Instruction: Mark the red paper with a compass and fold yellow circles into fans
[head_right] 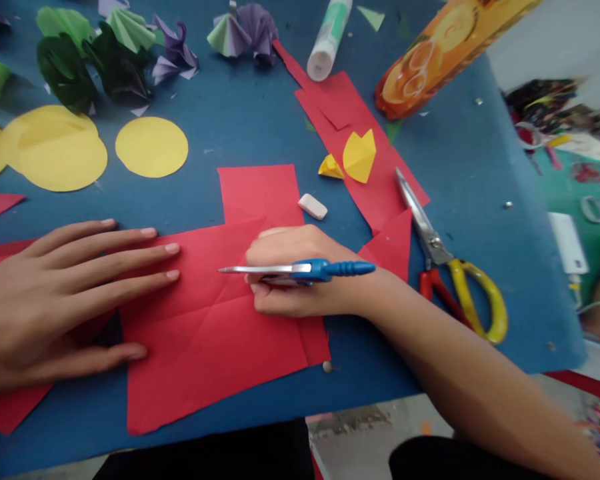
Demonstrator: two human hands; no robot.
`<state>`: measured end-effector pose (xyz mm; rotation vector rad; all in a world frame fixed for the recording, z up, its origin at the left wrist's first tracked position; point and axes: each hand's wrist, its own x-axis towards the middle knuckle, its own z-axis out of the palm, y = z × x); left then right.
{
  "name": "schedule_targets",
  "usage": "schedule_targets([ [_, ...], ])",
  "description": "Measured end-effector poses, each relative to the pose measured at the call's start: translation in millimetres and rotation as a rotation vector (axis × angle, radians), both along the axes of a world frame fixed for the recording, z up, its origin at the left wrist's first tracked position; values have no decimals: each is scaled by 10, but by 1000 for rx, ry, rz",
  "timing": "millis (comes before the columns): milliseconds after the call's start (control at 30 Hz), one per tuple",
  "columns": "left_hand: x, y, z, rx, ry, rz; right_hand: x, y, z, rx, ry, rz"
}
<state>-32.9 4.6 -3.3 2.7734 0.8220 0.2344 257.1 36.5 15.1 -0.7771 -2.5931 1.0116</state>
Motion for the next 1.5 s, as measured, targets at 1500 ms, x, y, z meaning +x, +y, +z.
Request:
schedule_targets([
  [1500,-4,13,6,9,3,-11,37,16,-23,19,15,33],
])
